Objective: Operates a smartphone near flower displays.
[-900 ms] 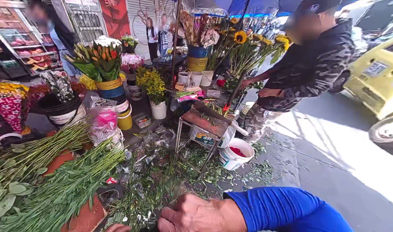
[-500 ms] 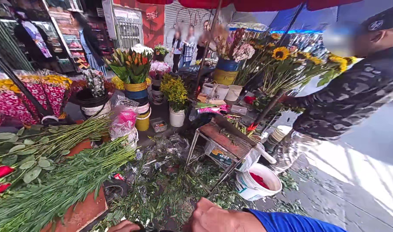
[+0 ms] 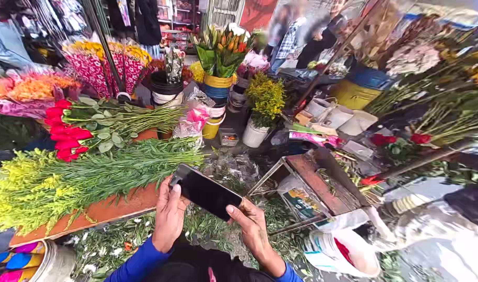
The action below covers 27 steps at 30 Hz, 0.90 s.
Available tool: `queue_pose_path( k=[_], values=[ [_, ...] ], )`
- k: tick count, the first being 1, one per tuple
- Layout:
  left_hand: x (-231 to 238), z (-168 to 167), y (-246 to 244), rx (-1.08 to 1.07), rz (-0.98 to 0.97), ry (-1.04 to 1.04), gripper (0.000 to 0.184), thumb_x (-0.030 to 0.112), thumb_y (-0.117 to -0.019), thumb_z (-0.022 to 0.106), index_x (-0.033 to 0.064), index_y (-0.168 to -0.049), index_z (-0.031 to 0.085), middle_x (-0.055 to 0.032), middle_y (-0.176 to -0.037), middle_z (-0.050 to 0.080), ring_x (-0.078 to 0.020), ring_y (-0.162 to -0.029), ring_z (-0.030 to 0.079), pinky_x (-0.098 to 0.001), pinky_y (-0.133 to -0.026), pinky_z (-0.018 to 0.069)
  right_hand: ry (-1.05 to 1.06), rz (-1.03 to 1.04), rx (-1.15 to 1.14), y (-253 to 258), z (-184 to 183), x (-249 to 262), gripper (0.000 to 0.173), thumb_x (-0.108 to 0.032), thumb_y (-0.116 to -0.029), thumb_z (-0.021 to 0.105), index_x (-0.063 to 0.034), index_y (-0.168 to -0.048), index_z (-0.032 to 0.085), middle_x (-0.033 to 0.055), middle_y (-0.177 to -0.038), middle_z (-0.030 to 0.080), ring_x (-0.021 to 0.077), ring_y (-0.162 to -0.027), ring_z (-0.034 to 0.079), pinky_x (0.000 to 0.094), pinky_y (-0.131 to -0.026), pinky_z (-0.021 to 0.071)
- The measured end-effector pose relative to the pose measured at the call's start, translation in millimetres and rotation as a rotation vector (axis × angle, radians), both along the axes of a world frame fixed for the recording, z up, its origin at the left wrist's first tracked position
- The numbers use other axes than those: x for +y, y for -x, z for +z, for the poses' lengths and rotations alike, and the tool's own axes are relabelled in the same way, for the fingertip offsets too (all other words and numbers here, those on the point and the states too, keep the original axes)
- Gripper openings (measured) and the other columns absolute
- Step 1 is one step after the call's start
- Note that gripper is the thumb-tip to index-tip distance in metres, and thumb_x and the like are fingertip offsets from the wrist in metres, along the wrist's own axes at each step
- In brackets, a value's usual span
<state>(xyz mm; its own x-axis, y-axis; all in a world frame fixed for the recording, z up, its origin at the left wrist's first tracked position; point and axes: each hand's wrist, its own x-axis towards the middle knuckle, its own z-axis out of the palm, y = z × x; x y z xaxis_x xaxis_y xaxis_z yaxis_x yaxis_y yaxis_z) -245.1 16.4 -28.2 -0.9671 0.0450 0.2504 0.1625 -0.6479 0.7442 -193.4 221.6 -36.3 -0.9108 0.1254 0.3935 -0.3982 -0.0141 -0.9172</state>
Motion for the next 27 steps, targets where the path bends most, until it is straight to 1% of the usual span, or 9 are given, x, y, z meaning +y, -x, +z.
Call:
queue_pose_path(
  k=[2, 4, 6, 12, 15, 18, 21, 23, 27],
  values=[
    [-3, 10, 22, 0.019, 0.093, 0.079, 0.028, 0.008, -0.1068, 0.044, 0.0025, -0.134, 0.045, -0.0053, -0.114, 0.067, -0.0156, -0.101, 0.071, -0.0354, -0.086, 0.0621, 0.042, 0.178, -0.150, -9, -29, -4, 0.035, -0.042, -0.1022, 0.058, -0.0122, -0.111, 0.075, -0.0023, -0.103, 0.076, 0.0070, -0.093, 0.070, 0.0274, -0.085, 0.0586],
    [-6, 21, 36, 0.209, -0.002, 0.224, 0.026, 0.007, -0.1054, 0.048, -0.0005, -0.130, 0.051, -0.0040, -0.114, 0.068, -0.0123, -0.103, 0.068, -0.0325, -0.089, 0.0598, 0.380, 0.486, -0.361, -7, -34, -1, 0.077, -0.070, -0.0939, 0.051, -0.0063, -0.136, 0.061, 0.0126, -0.128, 0.069, 0.0266, -0.117, 0.068, 0.0460, -0.100, 0.0568],
    [-4, 39, 37, 0.355, -0.143, 0.403, 0.027, 0.007, -0.1057, 0.049, -0.0052, -0.130, 0.053, -0.0067, -0.116, 0.068, -0.0117, -0.105, 0.067, -0.0333, -0.093, 0.0586, 0.614, 0.751, -0.481, 2, -30, -5, 0.091, -0.080, -0.0858, 0.051, -0.0114, -0.146, 0.053, 0.0215, -0.139, 0.061, 0.0408, -0.124, 0.062, 0.0586, -0.102, 0.0534],
    [-19, 56, 57, 0.344, -0.264, 0.775, 0.049, 0.025, -0.1060, 0.053, -0.0038, -0.144, 0.045, -0.0128, -0.129, 0.065, -0.0157, -0.117, 0.065, -0.0342, -0.102, 0.0553, 0.843, 1.024, -0.512, 30, -17, -34, 0.083, -0.083, -0.0908, 0.035, -0.0201, -0.140, 0.059, 0.0221, -0.128, 0.065, 0.0383, -0.110, 0.067, 0.0531, -0.086, 0.0586],
    [-52, 21, 64, 0.120, -0.096, 0.783, 0.047, 0.028, -0.1047, 0.054, -0.0023, -0.141, 0.049, -0.0132, -0.128, 0.067, -0.0221, -0.118, 0.066, -0.0415, -0.101, 0.0556, 0.899, 1.002, -0.546, 28, -20, -31, 0.093, -0.090, -0.0807, 0.041, -0.0219, -0.142, 0.057, 0.0202, -0.132, 0.064, 0.0375, -0.110, 0.068, 0.0530, -0.087, 0.0589],
    [-107, -34, 80, 0.006, 0.359, 1.171, 0.046, 0.035, -0.1046, 0.052, -0.0010, -0.133, 0.060, -0.0164, -0.130, 0.066, -0.0237, -0.121, 0.064, -0.0422, -0.104, 0.0527, 0.961, 0.942, -0.497, 29, -25, -12, 0.092, -0.089, -0.0822, 0.041, -0.0191, -0.140, 0.060, 0.0214, -0.137, 0.062, 0.0389, -0.113, 0.067, 0.0539, -0.090, 0.0576],
    [-177, -102, 99, -0.135, 0.759, 1.608, 0.066, 0.051, -0.1029, 0.047, 0.0012, -0.146, 0.050, -0.0269, -0.155, 0.042, -0.0475, -0.147, 0.032, -0.0716, -0.115, 0.0234, 0.987, 0.826, -0.392, 34, -33, 22, 0.086, -0.084, -0.0841, 0.047, -0.0176, -0.136, 0.063, 0.0219, -0.134, 0.064, 0.0407, -0.116, 0.066, 0.0567, -0.093, 0.0564],
    [-213, -142, 105, -0.307, 0.846, 1.775, 0.081, 0.065, -0.0992, 0.042, 0.0094, -0.158, 0.036, -0.0241, -0.166, 0.023, -0.0542, -0.152, 0.010, -0.0860, -0.107, 0.0087, 1.029, 0.741, -0.347, 36, -36, 42, 0.084, -0.082, -0.0830, 0.052, -0.0160, -0.134, 0.063, 0.0225, -0.132, 0.064, 0.0412, -0.116, 0.065, 0.0578, -0.093, 0.0555],
    [-228, -176, 111, -0.497, 0.818, 1.863, 0.089, 0.076, -0.0964, 0.030, 0.0162, -0.163, 0.026, -0.0192, -0.170, 0.012, -0.0530, -0.154, 0.005, -0.0897, -0.101, 0.0098, 1.085, 0.690, -0.232, 41, -36, 75, 0.083, -0.079, -0.0840, 0.053, -0.0136, -0.133, 0.063, 0.0232, -0.134, 0.062, 0.0420, -0.117, 0.064, 0.0602, -0.093, 0.0542]
  ],
)
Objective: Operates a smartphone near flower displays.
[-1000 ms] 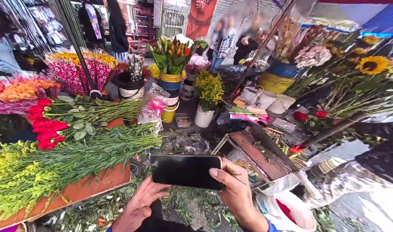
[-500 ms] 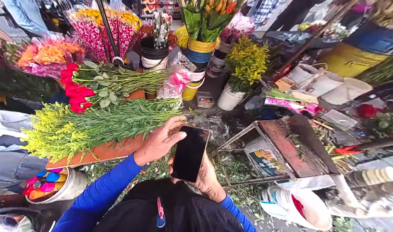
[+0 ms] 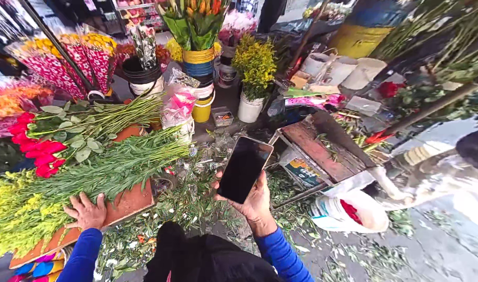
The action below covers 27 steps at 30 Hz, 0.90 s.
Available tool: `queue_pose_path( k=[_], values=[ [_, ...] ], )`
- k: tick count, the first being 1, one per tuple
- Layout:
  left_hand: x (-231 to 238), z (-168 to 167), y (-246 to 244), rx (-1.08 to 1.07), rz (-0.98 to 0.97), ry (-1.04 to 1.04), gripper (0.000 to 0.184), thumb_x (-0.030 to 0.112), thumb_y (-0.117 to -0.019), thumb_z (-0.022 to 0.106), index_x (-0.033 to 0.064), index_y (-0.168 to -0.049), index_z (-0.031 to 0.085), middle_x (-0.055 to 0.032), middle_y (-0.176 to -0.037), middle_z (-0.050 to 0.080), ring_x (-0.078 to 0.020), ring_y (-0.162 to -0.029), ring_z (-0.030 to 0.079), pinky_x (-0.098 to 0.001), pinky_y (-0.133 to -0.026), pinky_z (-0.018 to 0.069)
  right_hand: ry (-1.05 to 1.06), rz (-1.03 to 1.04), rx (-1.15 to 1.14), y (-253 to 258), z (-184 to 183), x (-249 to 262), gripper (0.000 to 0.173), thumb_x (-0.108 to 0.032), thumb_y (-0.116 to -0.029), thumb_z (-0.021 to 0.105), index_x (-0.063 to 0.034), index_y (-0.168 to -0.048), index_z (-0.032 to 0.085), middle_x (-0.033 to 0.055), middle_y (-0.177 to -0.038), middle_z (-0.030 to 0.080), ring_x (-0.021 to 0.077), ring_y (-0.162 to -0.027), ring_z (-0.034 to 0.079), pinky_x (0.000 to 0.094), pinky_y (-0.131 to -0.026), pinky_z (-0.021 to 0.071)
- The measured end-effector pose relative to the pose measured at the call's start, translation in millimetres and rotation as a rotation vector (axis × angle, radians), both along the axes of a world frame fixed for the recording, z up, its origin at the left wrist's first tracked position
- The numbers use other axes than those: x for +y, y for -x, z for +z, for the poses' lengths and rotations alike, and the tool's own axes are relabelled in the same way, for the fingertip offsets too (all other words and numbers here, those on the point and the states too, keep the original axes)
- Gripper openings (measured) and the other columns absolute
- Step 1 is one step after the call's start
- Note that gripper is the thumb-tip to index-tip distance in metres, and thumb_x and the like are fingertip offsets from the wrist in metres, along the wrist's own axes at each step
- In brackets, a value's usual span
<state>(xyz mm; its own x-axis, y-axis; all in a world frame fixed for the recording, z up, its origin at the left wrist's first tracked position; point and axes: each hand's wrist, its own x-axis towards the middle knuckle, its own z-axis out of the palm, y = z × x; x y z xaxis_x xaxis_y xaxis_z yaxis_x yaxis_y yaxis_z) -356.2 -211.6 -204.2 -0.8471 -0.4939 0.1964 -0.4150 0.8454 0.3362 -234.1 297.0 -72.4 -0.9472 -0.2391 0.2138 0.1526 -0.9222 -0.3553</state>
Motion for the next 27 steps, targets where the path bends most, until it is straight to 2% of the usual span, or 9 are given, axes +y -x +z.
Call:
queue_pose_path(
  k=[3, 7, 13, 16, 21, 24, 27],
  values=[
    [7, 7, 4, -0.039, 0.037, -0.034, 0.093, 0.080, -0.0952, 0.026, 0.0169, -0.164, 0.024, -0.0194, -0.170, 0.010, -0.0516, -0.154, 0.005, -0.0882, -0.104, 0.0099, 0.062, -0.087, 0.053, -1, -2, 16, 0.082, -0.078, -0.0851, 0.052, -0.0124, -0.134, 0.063, 0.0243, -0.134, 0.061, 0.0435, -0.117, 0.063, 0.0606, -0.092, 0.0542],
    [11, -1, 6, -0.037, 0.050, 0.044, 0.092, 0.078, -0.0962, 0.024, 0.0153, -0.164, 0.023, -0.0217, -0.169, 0.012, -0.0512, -0.154, 0.008, -0.0863, -0.106, 0.0115, 0.139, -0.203, 0.099, -11, -9, 35, 0.077, -0.072, -0.0884, 0.053, -0.0113, -0.135, 0.061, 0.0262, -0.138, 0.058, 0.0474, -0.120, 0.061, 0.0646, -0.094, 0.0525],
    [17, 0, 6, -0.075, 0.060, 0.117, 0.088, 0.074, -0.0995, 0.020, 0.0138, -0.164, 0.022, -0.0227, -0.169, 0.012, -0.0495, -0.154, 0.012, -0.0809, -0.109, 0.0207, 0.185, -0.345, 0.091, -26, -16, 55, 0.076, -0.070, -0.0910, 0.051, -0.0099, -0.136, 0.060, 0.0274, -0.139, 0.057, 0.0490, -0.122, 0.059, 0.0661, -0.096, 0.0513],
    [14, -4, 7, -0.050, 0.057, 0.114, 0.088, 0.073, -0.0998, 0.022, 0.0122, -0.164, 0.022, -0.0243, -0.169, 0.012, -0.0490, -0.154, 0.013, -0.0790, -0.111, 0.0221, 0.172, -0.400, 0.087, -31, -13, 60, 0.077, -0.073, -0.0923, 0.045, -0.0109, -0.137, 0.059, 0.0274, -0.140, 0.056, 0.0490, -0.123, 0.059, 0.0663, -0.096, 0.0509],
    [10, -9, 12, -0.060, 0.059, 0.154, 0.087, 0.072, -0.1007, 0.023, 0.0117, -0.164, 0.020, -0.0223, -0.169, 0.012, -0.0461, -0.154, 0.015, -0.0752, -0.113, 0.0238, 0.161, -0.420, 0.090, -43, -2, 61, 0.078, -0.073, -0.0928, 0.046, -0.0110, -0.139, 0.058, 0.0280, -0.142, 0.055, 0.0490, -0.125, 0.058, 0.0658, -0.099, 0.0498],
    [7, -10, 10, -0.069, 0.064, 0.189, 0.087, 0.072, -0.1004, 0.021, 0.0122, -0.163, 0.024, -0.0225, -0.168, 0.017, -0.0465, -0.153, 0.019, -0.0743, -0.112, 0.0267, 0.137, -0.412, 0.108, -50, 2, 56, 0.078, -0.073, -0.0926, 0.047, -0.0112, -0.139, 0.058, 0.0281, -0.141, 0.055, 0.0487, -0.124, 0.058, 0.0651, -0.099, 0.0504],
    [8, -7, 10, -0.050, 0.057, 0.175, 0.088, 0.073, -0.0998, 0.023, 0.0123, -0.163, 0.025, -0.0229, -0.168, 0.017, -0.0474, -0.153, 0.019, -0.0754, -0.112, 0.0256, 0.103, -0.405, 0.184, -46, 5, 52, 0.078, -0.072, -0.0915, 0.050, -0.0111, -0.139, 0.058, 0.0279, -0.142, 0.055, 0.0480, -0.124, 0.059, 0.0645, -0.098, 0.0510]
  ],
)
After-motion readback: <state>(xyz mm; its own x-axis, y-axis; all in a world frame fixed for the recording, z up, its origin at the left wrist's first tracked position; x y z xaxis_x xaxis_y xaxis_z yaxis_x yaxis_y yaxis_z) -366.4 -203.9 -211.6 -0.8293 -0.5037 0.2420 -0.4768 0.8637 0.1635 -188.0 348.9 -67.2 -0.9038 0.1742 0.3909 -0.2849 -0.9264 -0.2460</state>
